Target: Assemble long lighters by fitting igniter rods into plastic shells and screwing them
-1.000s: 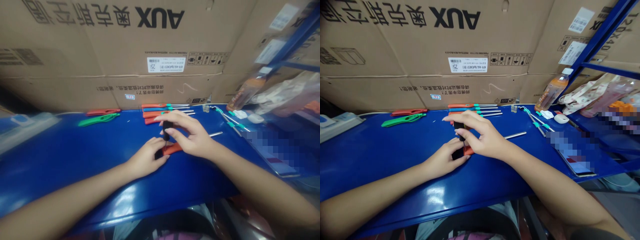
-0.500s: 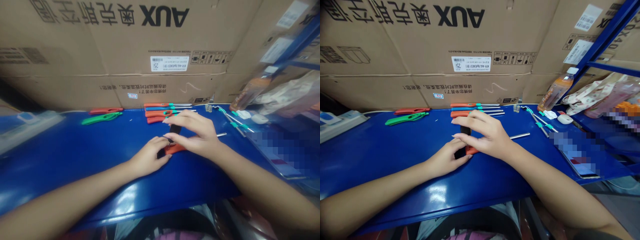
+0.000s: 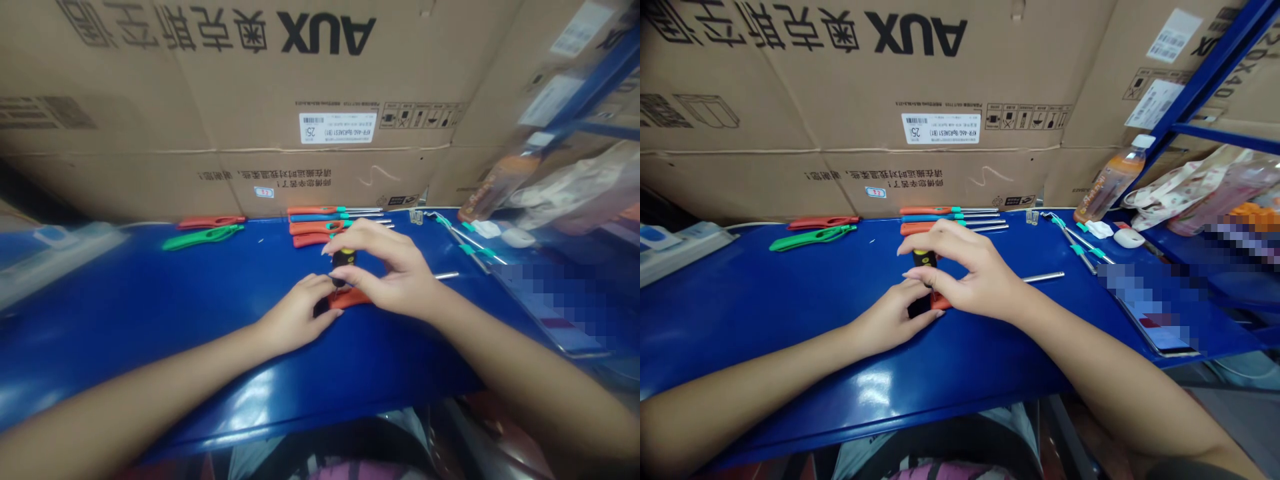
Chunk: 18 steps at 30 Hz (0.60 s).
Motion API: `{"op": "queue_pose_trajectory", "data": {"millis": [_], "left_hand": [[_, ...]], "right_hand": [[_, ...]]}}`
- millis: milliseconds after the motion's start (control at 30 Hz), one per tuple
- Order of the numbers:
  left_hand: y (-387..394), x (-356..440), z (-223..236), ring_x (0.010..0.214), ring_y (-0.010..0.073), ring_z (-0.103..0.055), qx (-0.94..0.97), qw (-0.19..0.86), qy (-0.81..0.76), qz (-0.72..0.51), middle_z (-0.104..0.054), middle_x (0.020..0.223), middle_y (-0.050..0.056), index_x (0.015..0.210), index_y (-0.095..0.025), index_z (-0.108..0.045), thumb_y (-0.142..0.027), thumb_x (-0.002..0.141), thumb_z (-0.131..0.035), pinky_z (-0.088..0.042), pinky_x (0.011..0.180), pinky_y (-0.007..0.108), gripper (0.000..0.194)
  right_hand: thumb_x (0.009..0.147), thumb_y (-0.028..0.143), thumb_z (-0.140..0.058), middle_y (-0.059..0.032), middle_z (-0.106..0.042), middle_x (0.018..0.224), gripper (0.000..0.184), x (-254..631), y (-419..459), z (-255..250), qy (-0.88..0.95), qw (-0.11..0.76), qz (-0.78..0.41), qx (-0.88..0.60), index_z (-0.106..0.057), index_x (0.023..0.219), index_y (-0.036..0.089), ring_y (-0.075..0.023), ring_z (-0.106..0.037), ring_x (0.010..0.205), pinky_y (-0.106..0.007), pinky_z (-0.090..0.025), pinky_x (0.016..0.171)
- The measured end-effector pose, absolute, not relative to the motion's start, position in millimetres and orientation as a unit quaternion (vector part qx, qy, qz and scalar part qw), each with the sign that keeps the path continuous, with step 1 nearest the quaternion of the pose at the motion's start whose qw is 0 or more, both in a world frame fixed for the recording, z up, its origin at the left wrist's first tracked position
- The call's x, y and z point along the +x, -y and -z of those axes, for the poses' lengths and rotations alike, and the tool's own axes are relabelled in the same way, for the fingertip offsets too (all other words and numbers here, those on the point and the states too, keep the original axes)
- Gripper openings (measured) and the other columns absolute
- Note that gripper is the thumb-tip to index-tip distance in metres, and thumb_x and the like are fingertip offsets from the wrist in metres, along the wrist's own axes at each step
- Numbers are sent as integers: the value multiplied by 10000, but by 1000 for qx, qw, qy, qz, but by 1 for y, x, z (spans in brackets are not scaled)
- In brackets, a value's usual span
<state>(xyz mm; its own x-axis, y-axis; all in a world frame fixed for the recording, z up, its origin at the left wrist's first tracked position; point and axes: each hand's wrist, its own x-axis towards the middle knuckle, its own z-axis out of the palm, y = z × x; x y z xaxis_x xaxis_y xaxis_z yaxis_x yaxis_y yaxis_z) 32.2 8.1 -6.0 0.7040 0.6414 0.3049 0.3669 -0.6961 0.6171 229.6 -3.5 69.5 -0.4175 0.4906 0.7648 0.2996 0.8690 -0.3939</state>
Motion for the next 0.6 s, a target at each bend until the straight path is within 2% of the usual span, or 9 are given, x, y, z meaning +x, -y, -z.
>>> {"op": "queue_pose_trajectory", "data": {"millis": [233, 467, 600], "left_hand": [[-8, 33, 7, 1022, 254, -628, 884, 264, -278, -267, -714, 1039, 56, 1067, -195, -658, -205, 928, -639, -509, 951, 430, 141], [-8, 34, 5, 994, 255, -652, 880, 263, -285, -273, -727, 1013, 64, 1033, -181, -665, -210, 908, -675, -522, 925, 416, 129], [-8, 33, 6, 1045, 273, -660, 877, 267, -288, -276, -736, 1084, 75, 1091, -193, -673, -219, 905, -680, -519, 956, 437, 188]], "right_hand": [[924, 250, -681, -40, -666, 923, 144, 223, 10, -67, 832, 494, -34, -250, -675, 1061, 207, -167, -617, 842, -323, -527, 780], [913, 232, -689, -52, -683, 944, 153, 220, 10, -65, 816, 508, 9, -275, -653, 1058, 201, -180, -621, 849, -338, -531, 789], [920, 243, -683, -52, -681, 936, 168, 217, 13, -63, 808, 512, 33, -290, -640, 1080, 214, -183, -611, 820, -347, -539, 779]]}}
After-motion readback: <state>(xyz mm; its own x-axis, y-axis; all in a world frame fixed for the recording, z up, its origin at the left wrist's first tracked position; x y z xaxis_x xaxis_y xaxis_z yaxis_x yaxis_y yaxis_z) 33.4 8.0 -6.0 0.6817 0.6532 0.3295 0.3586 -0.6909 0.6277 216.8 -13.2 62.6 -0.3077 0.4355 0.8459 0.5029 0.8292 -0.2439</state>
